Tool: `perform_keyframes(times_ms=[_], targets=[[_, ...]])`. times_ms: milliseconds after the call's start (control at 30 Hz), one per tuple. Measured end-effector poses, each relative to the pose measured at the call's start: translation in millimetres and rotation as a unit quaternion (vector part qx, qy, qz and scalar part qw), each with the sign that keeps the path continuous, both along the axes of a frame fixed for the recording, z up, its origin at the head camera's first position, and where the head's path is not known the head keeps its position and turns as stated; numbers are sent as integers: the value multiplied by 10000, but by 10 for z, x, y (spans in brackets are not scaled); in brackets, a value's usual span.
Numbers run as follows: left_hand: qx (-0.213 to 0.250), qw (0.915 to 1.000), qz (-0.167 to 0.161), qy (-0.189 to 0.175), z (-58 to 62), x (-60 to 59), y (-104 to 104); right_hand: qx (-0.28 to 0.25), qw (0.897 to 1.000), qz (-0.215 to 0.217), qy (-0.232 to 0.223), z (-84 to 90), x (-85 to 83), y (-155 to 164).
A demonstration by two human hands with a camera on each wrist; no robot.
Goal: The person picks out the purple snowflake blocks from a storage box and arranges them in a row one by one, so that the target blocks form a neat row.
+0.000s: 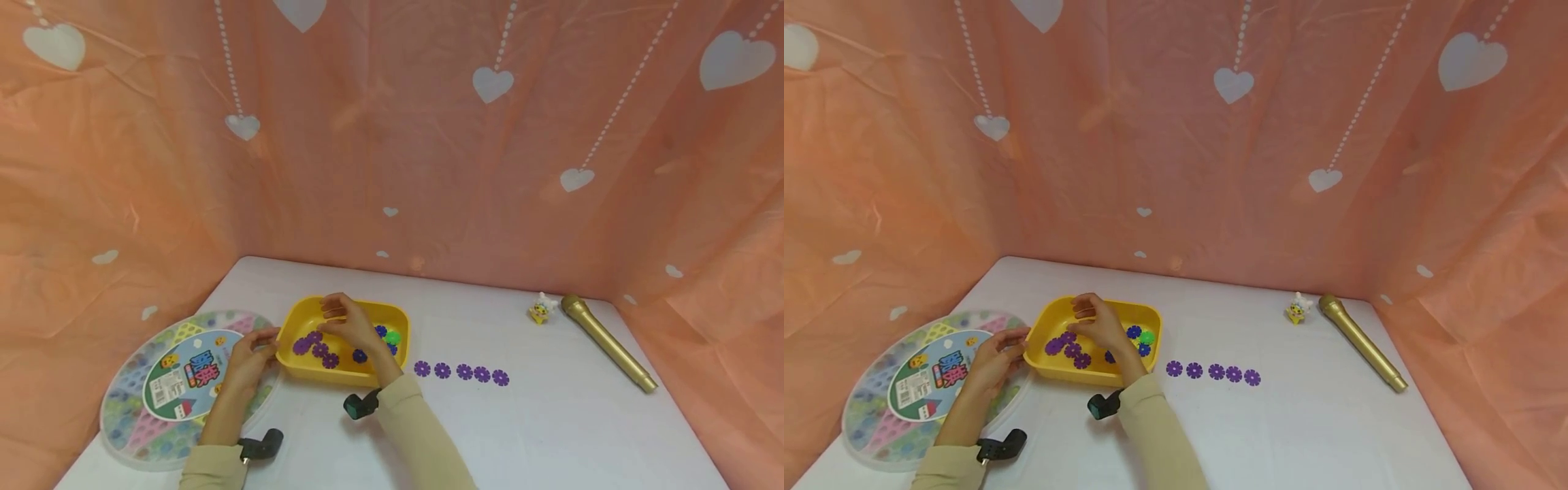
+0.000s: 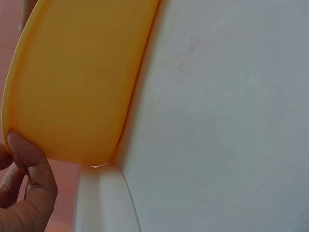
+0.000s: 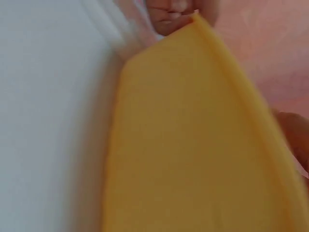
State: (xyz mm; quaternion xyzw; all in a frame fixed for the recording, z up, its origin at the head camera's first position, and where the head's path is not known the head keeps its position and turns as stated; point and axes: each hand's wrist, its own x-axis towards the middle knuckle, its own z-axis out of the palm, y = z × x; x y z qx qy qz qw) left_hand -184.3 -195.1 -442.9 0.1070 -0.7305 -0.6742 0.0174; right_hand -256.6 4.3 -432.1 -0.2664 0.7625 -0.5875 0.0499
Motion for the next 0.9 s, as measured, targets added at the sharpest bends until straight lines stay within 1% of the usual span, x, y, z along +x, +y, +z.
perform_keyframes(times_ms=[133, 233, 367, 467, 533, 633, 767, 833, 900], targets=[[40, 10000, -9, 32, -10, -1, -1, 317, 9991, -76, -277, -69, -1, -76], [56, 10000, -4, 33, -18, -4, -2, 703, 9967, -86, -396, -101, 6, -106], [51, 10000, 12, -26, -17, 1, -1, 1136, 9931, -108, -252, -130, 2, -122], [56, 10000, 25, -66, -9, 3, -1, 1558, 9877, -51, -76, -149, 6, -127], [69, 9999, 38, -82, -3, 2, -1, 1817, 9832, 79, -136, -159, 8, -137], [80, 9999, 32, -79, -1, -1, 1, 2261, 9733, 373, -156, -177, 1, -153], [73, 9999, 15, -75, -3, -2, 2, 2802, 9569, 731, 195, -196, -24, -163], [79, 9999, 23, -63, -3, -3, 0, 2932, 9523, 788, 318, -199, -29, -161], [77, 10000, 31, -49, 0, -6, -2, 2992, 9499, 801, 416, -203, -34, -162]])
